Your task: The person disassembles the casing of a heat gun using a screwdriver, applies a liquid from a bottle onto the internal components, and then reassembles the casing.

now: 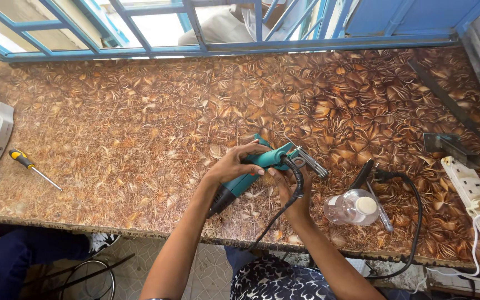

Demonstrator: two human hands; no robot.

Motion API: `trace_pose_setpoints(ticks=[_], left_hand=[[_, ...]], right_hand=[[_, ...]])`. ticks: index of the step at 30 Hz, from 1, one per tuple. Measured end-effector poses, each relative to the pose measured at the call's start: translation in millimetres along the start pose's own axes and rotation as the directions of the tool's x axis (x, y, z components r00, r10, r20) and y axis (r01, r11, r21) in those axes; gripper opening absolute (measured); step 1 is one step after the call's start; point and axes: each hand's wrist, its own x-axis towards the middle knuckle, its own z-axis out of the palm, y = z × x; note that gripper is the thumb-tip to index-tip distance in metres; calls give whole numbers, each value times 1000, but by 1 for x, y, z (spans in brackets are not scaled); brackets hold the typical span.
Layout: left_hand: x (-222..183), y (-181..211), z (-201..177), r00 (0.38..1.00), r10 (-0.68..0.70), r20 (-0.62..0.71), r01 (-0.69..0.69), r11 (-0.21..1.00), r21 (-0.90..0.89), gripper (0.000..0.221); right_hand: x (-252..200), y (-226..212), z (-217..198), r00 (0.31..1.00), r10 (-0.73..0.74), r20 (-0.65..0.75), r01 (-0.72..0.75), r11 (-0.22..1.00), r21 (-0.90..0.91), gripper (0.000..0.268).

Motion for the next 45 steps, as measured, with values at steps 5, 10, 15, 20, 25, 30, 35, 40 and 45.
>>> trace_pose_setpoints(ticks=[5, 10, 15, 20, 25, 30, 35, 40, 45], left_hand=[[-1, 10, 8, 999, -45, -24, 47, 993, 107, 64], [3, 29, 24, 994, -87, -60, 103, 923, 370, 64], [4, 13, 34, 986, 99, -131, -15, 849, 528, 48], [3, 10, 39, 982, 98, -163, 0, 854, 520, 40], [4, 23, 45, 980, 113, -167, -20, 879, 476, 40], [2, 28, 41, 985, 153, -77, -88, 835, 543, 32], [3, 20, 42, 984, 167, -55, -103, 802, 588, 32], [0, 18, 43, 981, 193, -27, -137, 778, 613, 28], [1, 16, 45, 983, 178, -41, -115, 781, 614, 33]], right_hand=[[4, -11, 0, 1000, 14, 10, -14, 1000, 4, 36], [6, -16, -2, 1000, 0, 19, 0, 1000, -5, 38], [10, -15, -9, 996, -80, 44, 86, 984, -156, 32], [11, -22, -10, 994, -95, 46, 103, 971, -217, 38], [0, -28, -12, 992, -118, 50, 126, 968, -216, 42], [-17, -20, -24, 956, -262, -130, 212, 927, -309, 44], [-10, -20, -31, 930, -365, -51, 326, 880, -346, 42], [-3, -19, -34, 887, -458, 58, 444, 810, -383, 42], [6, -21, -37, 895, -435, 101, 441, 823, -359, 44]])
